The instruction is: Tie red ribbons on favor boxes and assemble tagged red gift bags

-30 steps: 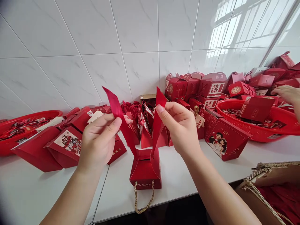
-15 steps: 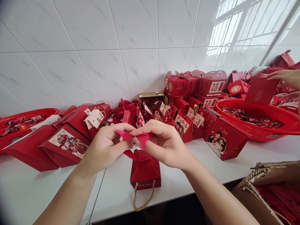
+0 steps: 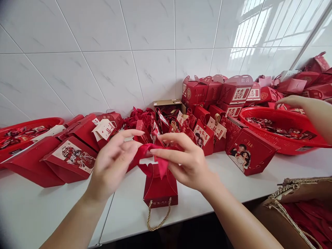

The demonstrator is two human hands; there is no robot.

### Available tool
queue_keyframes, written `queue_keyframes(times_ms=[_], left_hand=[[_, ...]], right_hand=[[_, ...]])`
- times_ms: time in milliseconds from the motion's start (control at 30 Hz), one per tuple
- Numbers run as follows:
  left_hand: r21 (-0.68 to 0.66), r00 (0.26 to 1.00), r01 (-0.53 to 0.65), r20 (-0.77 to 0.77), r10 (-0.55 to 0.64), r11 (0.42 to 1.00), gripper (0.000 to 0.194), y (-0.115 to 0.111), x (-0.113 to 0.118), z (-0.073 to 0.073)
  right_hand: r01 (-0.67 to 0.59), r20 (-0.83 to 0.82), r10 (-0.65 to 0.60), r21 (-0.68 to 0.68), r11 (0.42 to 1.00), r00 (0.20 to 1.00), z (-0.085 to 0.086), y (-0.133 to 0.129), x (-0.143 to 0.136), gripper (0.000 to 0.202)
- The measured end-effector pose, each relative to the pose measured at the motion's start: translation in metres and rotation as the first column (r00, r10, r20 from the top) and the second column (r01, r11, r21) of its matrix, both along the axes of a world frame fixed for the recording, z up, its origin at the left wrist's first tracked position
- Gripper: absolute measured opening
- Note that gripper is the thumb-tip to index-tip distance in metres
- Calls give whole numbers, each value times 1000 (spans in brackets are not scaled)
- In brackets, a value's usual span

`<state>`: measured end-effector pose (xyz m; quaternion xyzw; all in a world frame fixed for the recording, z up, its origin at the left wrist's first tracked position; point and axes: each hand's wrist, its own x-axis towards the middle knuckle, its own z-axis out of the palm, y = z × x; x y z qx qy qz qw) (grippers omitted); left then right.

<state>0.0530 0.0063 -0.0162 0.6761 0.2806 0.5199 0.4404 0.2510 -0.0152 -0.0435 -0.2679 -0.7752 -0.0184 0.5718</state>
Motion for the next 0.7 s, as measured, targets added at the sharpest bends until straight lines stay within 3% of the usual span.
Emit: queue_keyframes(times_ms=[33,100,167,233,300,367,400,467,567,633,700], left_hand=[[156,986,-161,-5,164,974,29,-2,-3,-4],[368,905,-408,44,423,836,37,-4,-14,-15],[391,842,-510,43,538,766,43,-6,-34,-27],[322,807,-539,-70,587,779,41,-6,-59,-45],[242,770,-536,-253,586,809,36,-4,-82,-67],[179,744,-482,-433,508,858,32,-2,-97,-89],[163,737,-438,-498,457,884,31,0,-101,-99],[188,725,-352,-564,394,917,25,1,-100,-112],[272,739,-280,-551,387,921,9,1,-82,-114],[213,784,-240,-534,318,947,10,-1,-64,-108],[28,831,-176,-532,164,984,17,-3,-44,-101]], right_hand=[[51,-111,-54,-33,998,992,-5,-5,1,32],[183,-320,-226,-158,970,920,-20,-17,10,27],[311,-418,-445,-352,883,792,-43,-32,31,16],[407,-347,-653,-563,719,673,-73,-48,61,13],[488,-128,-781,-716,499,611,-103,-62,90,24],[521,83,-767,-779,348,636,-128,-72,111,31],[530,149,-735,-787,317,662,-135,-75,116,34],[573,204,-706,-748,335,679,-140,-75,116,40],[657,139,-760,-616,435,635,-125,-64,96,49],[589,82,-694,-606,535,715,-109,-54,75,41],[393,18,-516,-671,629,857,-97,-45,53,34]])
